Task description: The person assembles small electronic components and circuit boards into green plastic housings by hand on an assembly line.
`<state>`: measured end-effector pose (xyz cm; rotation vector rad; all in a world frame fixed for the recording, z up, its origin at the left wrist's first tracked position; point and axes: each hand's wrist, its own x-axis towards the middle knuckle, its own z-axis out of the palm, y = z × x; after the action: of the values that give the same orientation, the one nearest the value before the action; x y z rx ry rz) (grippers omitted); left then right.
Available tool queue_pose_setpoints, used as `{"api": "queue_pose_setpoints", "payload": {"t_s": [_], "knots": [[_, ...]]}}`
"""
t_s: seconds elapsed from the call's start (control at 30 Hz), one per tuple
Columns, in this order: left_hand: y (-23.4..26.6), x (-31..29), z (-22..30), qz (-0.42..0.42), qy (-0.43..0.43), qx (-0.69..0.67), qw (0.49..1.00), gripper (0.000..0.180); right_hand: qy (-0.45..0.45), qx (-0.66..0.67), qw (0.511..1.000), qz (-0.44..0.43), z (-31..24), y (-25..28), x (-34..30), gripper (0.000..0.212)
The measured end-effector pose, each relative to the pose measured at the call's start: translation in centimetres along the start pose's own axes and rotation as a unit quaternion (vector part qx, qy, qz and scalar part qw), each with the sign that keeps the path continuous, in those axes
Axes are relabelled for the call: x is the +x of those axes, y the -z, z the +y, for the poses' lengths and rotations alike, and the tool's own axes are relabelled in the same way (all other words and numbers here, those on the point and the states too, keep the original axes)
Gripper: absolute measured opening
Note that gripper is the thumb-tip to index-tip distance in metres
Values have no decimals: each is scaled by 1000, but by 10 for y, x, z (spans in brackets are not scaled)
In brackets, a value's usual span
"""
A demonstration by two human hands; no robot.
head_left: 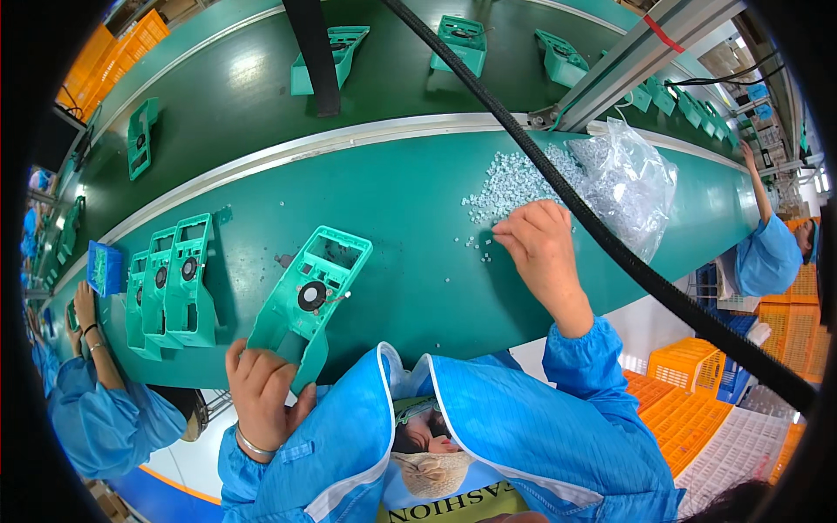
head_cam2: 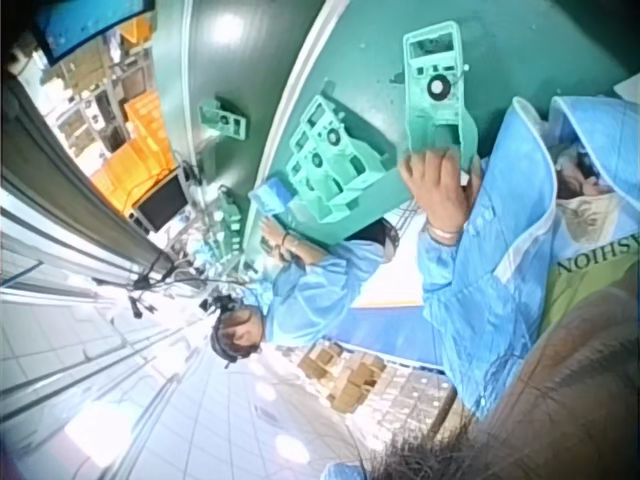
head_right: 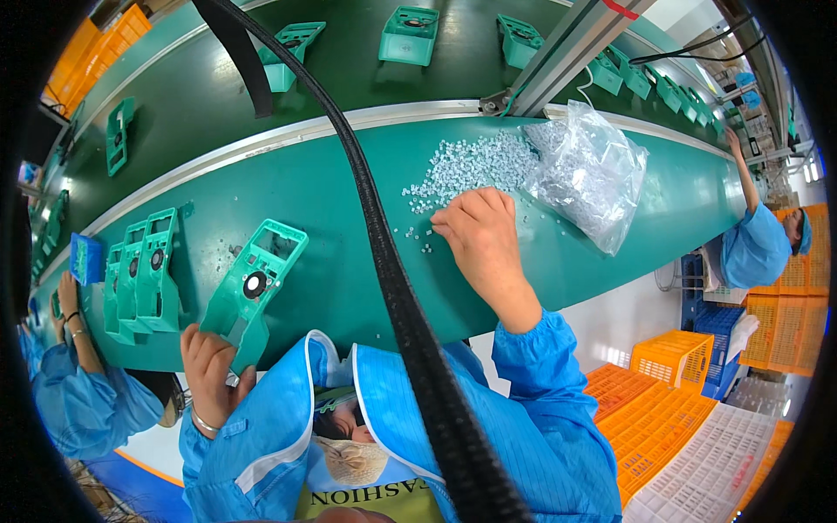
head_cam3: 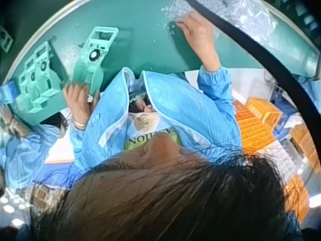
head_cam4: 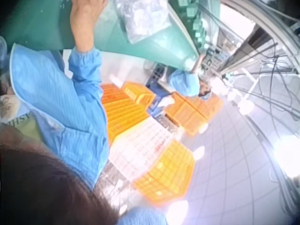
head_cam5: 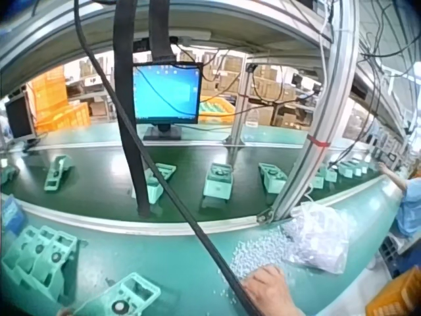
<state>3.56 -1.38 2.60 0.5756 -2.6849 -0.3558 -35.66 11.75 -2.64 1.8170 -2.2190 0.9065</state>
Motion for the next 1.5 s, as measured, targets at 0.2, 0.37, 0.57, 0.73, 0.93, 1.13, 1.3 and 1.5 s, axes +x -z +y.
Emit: {"api": "queue_pose_setpoints", "payload": {"t_s": [0.2,0.37,0.57,0.73,0.93,1.13,1.3,1.5], "knots": [[-12,-13,4,9,0,15,1000,28,22,-8,1000,-15,1,-3,-6,17],[-15,-18,4,2,-14,39,999,21,71,-63,995,-26,-9,-2,3,14],[-18,-16,7,-6,-18,34,999,20,32,-150,985,-75,-7,-11,4,11],[-21,-21,7,-8,-15,29,999,18,24,-96,994,-46,-4,0,-1,12],[-22,-21,6,-11,-23,38,999,18,55,-110,992,-30,-10,6,-2,15],[-23,-19,6,-16,-26,38,999,19,5,-85,996,23,1,10,-4,17],[-24,-18,3,-17,-33,41,998,19,9,-74,997,13,1,9,-5,16],[-24,-16,2,-32,-36,46,998,19,30,-77,997,-3,-4,3,-5,16]]}}
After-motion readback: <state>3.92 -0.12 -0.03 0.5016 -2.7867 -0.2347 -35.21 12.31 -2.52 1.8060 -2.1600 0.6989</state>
